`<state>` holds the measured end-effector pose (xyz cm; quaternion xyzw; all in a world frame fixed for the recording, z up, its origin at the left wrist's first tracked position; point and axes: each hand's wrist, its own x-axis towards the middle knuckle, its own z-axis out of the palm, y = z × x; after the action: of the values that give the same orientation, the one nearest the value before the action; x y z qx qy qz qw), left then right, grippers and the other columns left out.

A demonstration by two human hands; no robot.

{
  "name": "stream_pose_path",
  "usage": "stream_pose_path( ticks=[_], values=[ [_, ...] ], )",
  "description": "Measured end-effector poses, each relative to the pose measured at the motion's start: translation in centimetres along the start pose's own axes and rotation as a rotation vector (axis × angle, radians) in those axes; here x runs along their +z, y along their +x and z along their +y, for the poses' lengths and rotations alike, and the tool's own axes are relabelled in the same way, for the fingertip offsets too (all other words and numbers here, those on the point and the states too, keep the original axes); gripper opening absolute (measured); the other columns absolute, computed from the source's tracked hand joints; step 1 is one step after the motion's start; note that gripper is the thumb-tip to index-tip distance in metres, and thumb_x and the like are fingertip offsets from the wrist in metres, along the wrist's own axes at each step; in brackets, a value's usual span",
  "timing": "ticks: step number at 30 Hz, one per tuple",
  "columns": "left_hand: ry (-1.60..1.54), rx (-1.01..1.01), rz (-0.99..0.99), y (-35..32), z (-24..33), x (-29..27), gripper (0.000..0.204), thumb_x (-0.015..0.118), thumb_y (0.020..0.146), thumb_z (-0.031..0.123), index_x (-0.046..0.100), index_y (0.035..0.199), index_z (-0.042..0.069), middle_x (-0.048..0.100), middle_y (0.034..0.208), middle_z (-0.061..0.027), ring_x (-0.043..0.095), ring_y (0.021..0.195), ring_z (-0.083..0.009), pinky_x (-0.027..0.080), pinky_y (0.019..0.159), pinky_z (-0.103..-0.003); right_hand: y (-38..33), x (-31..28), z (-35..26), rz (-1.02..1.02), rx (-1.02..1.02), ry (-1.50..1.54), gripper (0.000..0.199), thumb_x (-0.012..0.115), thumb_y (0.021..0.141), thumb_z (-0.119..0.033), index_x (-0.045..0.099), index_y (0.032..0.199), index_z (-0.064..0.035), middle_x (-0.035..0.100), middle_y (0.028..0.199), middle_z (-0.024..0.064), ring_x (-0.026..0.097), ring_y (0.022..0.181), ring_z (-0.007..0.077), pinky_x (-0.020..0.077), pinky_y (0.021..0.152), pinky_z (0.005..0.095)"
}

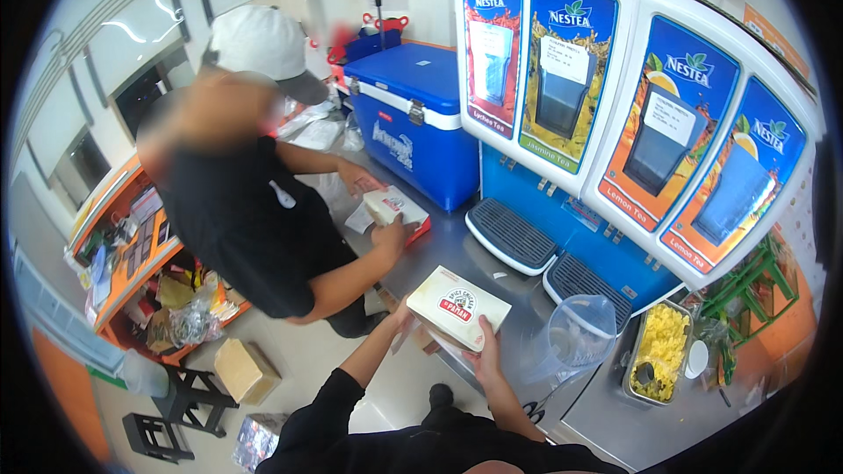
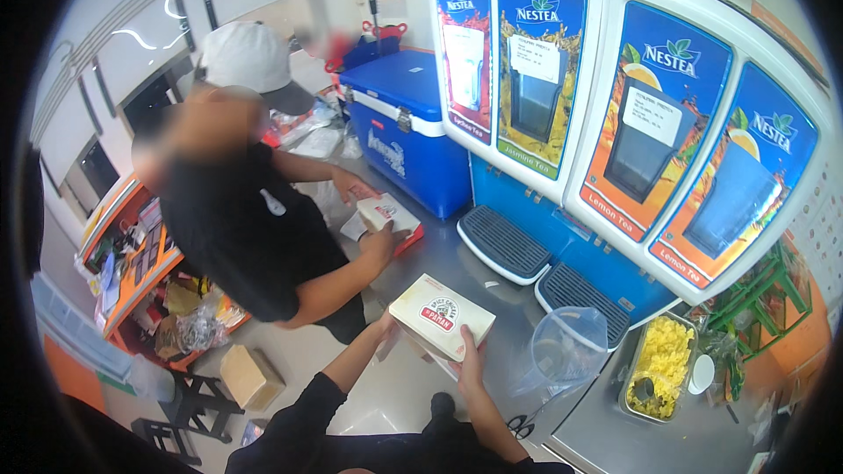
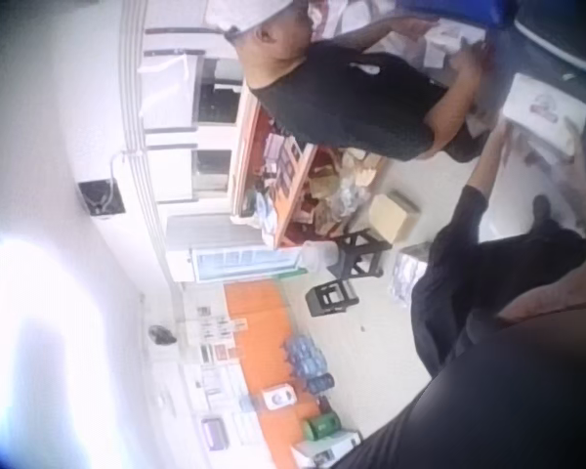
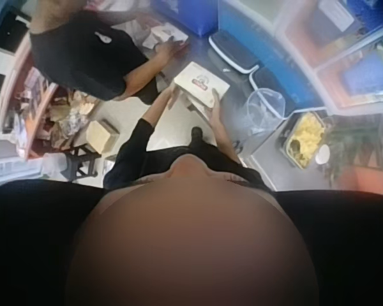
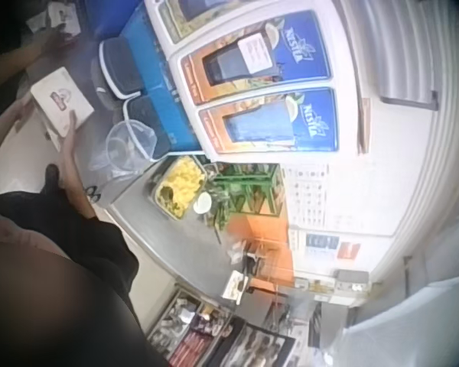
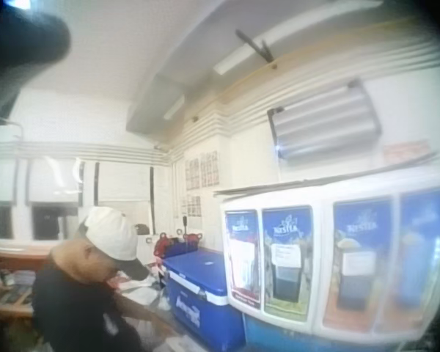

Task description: The person assembles meal boxes by placing fried chicken pieces, scrambled eggs, and condiment packets into cardboard containers. They then close the boxes and hand them to a coworker.

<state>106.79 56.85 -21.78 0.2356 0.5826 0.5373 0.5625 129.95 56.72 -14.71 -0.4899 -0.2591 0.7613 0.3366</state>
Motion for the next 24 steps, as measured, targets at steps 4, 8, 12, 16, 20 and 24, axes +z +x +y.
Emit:
stream_pose_path(
  ticks=[4,8,12,16,20,24],
  values=[
    [0.064,0.027,-0.021,7.0,-0.6,-0.5,0.047,0.04,0.099,0.036,0.056,0.131,0.005,0.058,0.132,-0.0095,0.053,0.121,-0.023,0.038,0.105,-0.037,5.3,0.0,0.1,0.138,-0.087,-0.026,0.087,0.068,0.082,-0.055,0.032,0.145,-0.0075,0.049,0.135,0.0102,0.051,0.121,0.0217,0.0345,0.103,0.0402],
    [0.142,0.066,-0.012,11.3,-0.7,-1.8,0.039,0.045,0.099,0.03,0.059,0.126,0.005,0.061,0.127,-0.0088,0.055,0.117,-0.0218,0.039,0.103,-0.038,7.9,-0.6,-0.2,0.147,-0.128,-0.245,0.095,0.063,0.079,-0.066,0.036,0.144,-0.0021,0.05,0.134,0.0168,0.048,0.122,0.0276,0.0297,0.106,0.0434],
    [0.182,0.096,-0.088,12.0,2.2,-1.9,0.037,0.046,0.099,0.026,0.06,0.125,0.004,0.061,0.126,-0.0092,0.055,0.116,-0.0212,0.04,0.102,-0.037,12.1,-1.3,2.9,0.43,-0.124,-0.362,0.115,0.064,0.069,-0.077,0.029,0.147,0.0005,0.039,0.139,0.0288,0.037,0.129,0.0402,0.0246,0.11,0.0498],
    [0.271,0.18,-0.11,10.0,6.6,-2.6,0.035,0.048,0.098,0.023,0.06,0.123,0.003,0.061,0.126,-0.0097,0.056,0.116,-0.0205,0.041,0.1,-0.036,12.6,0.7,4.6,0.623,-0.244,-0.442,0.096,0.068,0.072,-0.07,0.048,0.13,0.0032,0.052,0.126,0.0184,0.05,0.118,0.0324,0.0357,0.105,0.0415],
    [0.514,0.352,0.007,3.4,10.5,-2.7,0.033,0.049,0.097,0.02,0.061,0.122,0.002,0.062,0.126,-0.0102,0.056,0.115,-0.0199,0.043,0.099,-0.035,2.4,0.3,5.0,-0.068,-0.503,-0.195,0.074,0.059,0.088,-0.058,0.047,0.137,-0.0031,0.053,0.13,0.0119,0.046,0.123,0.0254,0.0348,0.104,0.0384],
    [0.976,0.804,0.282,-8.2,14.2,1.2,0.031,0.051,0.097,0.017,0.062,0.121,0.001,0.062,0.125,-0.0107,0.056,0.114,-0.0193,0.044,0.098,-0.034,-6.8,-6.1,9.1,-0.648,-0.023,-0.462,0.059,0.054,0.095,-0.046,0.048,0.137,-0.0049,0.059,0.125,0.0069,0.055,0.112,0.0156,0.0429,0.094,0.031]
  ],
)
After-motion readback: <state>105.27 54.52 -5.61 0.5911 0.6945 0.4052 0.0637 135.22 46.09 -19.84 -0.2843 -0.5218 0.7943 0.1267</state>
